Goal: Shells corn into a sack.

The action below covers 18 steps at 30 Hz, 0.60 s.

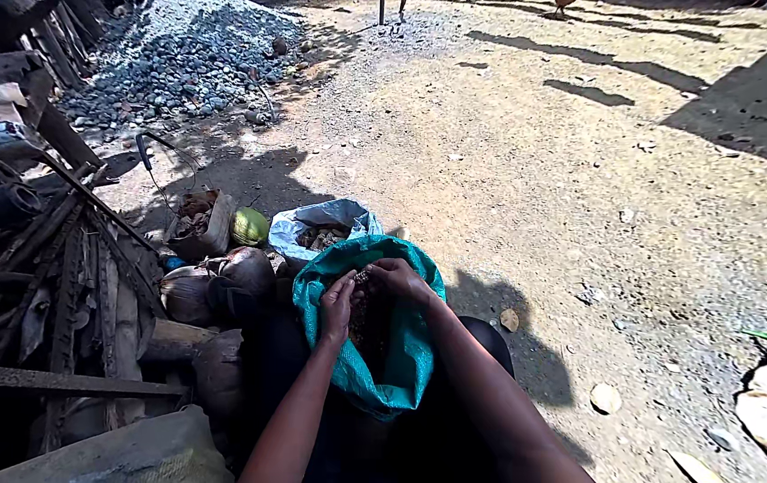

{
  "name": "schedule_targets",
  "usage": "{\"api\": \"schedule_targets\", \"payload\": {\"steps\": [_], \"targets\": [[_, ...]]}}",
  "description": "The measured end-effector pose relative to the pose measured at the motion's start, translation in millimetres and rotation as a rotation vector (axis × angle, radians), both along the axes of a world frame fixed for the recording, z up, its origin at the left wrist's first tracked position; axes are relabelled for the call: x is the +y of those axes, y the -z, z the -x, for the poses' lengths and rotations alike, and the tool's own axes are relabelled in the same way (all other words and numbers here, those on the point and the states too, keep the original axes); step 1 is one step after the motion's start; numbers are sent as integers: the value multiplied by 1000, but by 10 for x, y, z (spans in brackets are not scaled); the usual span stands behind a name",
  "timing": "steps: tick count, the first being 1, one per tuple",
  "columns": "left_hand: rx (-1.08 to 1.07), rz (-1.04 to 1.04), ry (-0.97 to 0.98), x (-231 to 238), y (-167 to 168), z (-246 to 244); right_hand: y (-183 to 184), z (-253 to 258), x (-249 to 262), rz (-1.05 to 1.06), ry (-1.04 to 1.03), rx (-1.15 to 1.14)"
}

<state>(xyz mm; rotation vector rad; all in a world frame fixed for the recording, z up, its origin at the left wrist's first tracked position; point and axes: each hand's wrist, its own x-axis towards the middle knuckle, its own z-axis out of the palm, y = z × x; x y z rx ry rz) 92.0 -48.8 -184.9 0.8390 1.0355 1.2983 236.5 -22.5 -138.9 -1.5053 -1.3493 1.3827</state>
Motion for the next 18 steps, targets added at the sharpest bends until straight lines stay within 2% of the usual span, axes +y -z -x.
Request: {"api": "schedule_targets", "payload": {"steps": [2, 5, 11, 18], "targets": [[38, -54, -12, 4, 44, -7, 1, 9, -8, -12, 6, 14], [22, -28, -49, 9, 29, 0, 20, 27, -22, -29, -7, 53], [159, -33, -105, 12, 20, 1, 88, 88, -40, -113, -49, 32], [-3, -29, -62, -2, -1, 0, 76, 64, -28, -136, -21, 30]]}}
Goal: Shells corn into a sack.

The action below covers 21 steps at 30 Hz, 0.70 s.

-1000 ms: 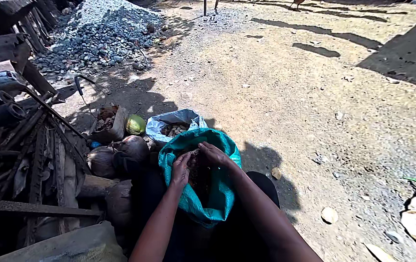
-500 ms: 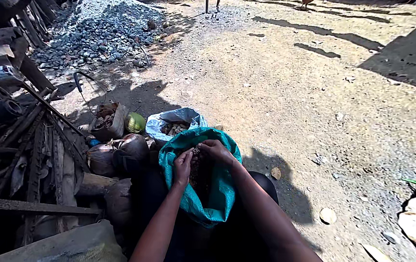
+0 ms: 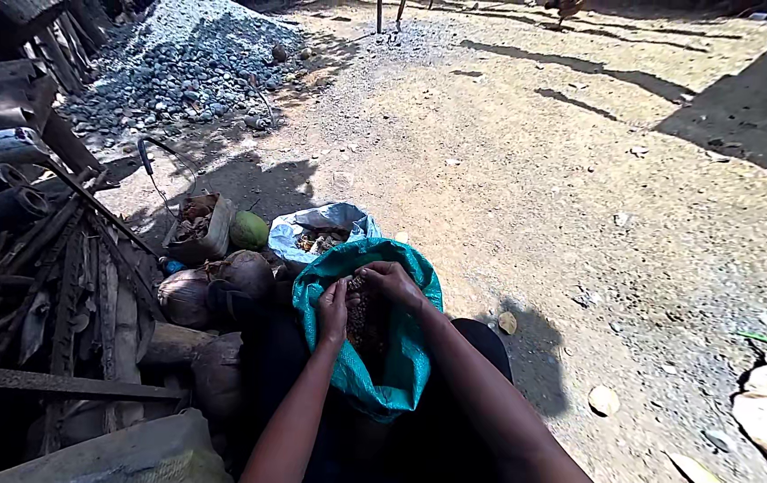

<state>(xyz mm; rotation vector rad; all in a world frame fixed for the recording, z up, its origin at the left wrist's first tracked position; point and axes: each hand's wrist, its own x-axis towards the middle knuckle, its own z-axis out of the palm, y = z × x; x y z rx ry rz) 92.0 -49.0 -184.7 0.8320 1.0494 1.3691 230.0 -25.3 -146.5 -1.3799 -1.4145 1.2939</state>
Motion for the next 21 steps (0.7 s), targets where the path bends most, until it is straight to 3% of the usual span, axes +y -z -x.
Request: {"api": "schedule_targets", "payload": {"steps": [8, 17, 21], "targets": [[241, -166, -19, -5, 102, -6, -11, 31, -21, 12, 14, -9], [166, -68, -50, 20, 56, -3, 8, 64, -19, 2, -10, -6], [198, -128, -44, 1, 110, 21, 57, 102, 25, -13, -6, -27]]}}
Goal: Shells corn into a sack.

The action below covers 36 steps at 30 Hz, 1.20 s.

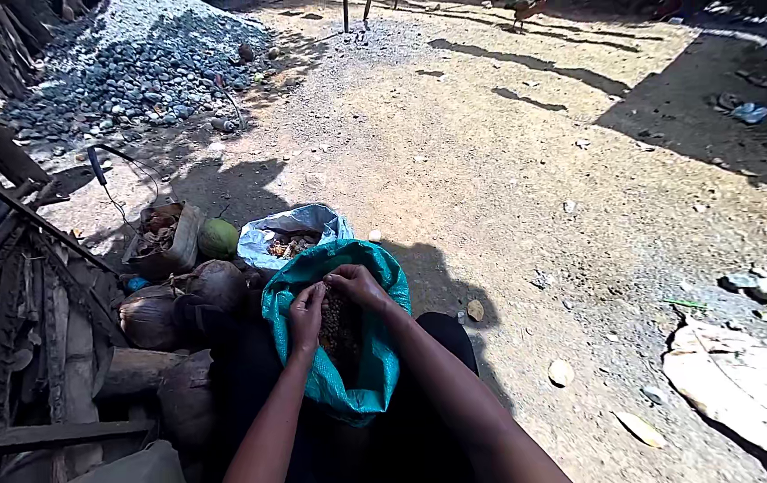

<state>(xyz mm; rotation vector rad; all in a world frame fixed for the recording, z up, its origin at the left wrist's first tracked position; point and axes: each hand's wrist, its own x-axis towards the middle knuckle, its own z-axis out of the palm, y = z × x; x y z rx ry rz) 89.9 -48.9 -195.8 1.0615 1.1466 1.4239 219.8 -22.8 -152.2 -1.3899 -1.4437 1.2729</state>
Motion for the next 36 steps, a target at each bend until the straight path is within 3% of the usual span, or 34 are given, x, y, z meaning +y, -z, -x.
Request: {"api": "schedule_targets", "payload": {"steps": [6, 12, 19, 26, 31, 36], "targets": [[66, -30, 32, -1, 11, -31, -42, -54, -25, -17, -61, -117], [-46, 96, -8, 30, 45, -32, -64, 25, -95, -37, -104, -236], [-11, 171, 34, 65, 61, -33, -70, -29, -80, -46, -150, -285], [-54, 339, 182, 37, -157, 56, -277, -137, 120, -30, -271, -399], [-238, 232, 95, 41, -222, 77, -343, -197, 231, -78, -364, -131], [-151, 107, 32, 6, -242, 74, -153, -167, 152, 62, -227, 275]]}}
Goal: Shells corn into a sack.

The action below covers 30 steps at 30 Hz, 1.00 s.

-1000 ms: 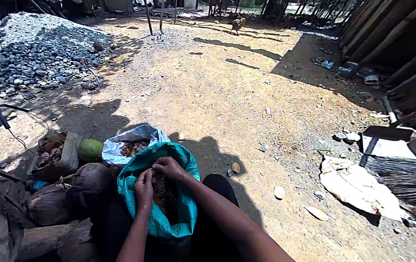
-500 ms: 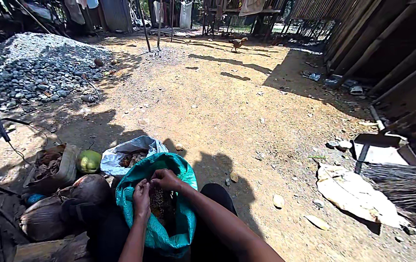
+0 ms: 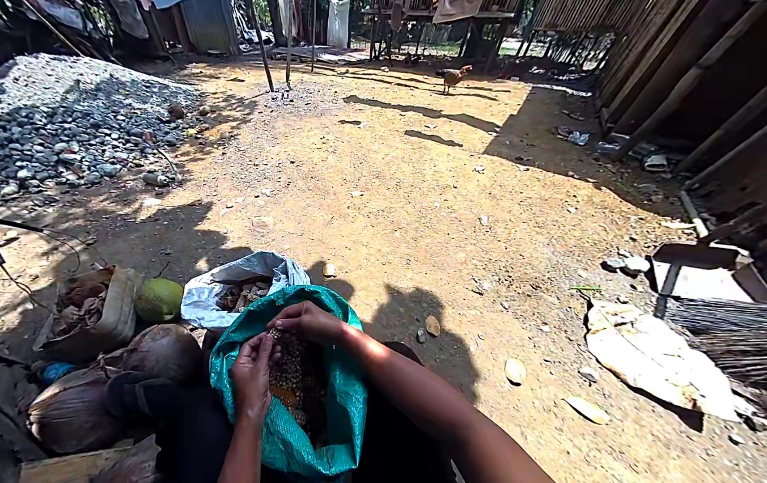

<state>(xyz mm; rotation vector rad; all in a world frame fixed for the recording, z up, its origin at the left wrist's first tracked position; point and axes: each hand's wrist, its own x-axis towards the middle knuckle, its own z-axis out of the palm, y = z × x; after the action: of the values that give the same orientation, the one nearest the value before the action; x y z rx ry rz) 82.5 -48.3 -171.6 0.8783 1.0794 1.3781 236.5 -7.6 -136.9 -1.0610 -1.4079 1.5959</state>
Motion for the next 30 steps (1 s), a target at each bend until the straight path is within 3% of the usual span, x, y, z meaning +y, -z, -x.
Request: {"api": "schedule_targets", "payload": {"steps": [5, 10, 18, 23, 30], "targets": [[-42, -156, 9, -25, -28, -9, -12, 24, -49, 95, 69, 214], [58, -284, 73, -40, 45, 35, -7, 28, -95, 111, 127, 195], [-19, -153, 3, -22, 39, 16, 29, 100, -136, 94, 198, 66], [-70, -131, -11, -12, 16, 34, 72, 101, -146, 48, 164, 107], [4, -153, 26, -45, 26, 30, 72, 130, -150, 75, 232, 64]]}}
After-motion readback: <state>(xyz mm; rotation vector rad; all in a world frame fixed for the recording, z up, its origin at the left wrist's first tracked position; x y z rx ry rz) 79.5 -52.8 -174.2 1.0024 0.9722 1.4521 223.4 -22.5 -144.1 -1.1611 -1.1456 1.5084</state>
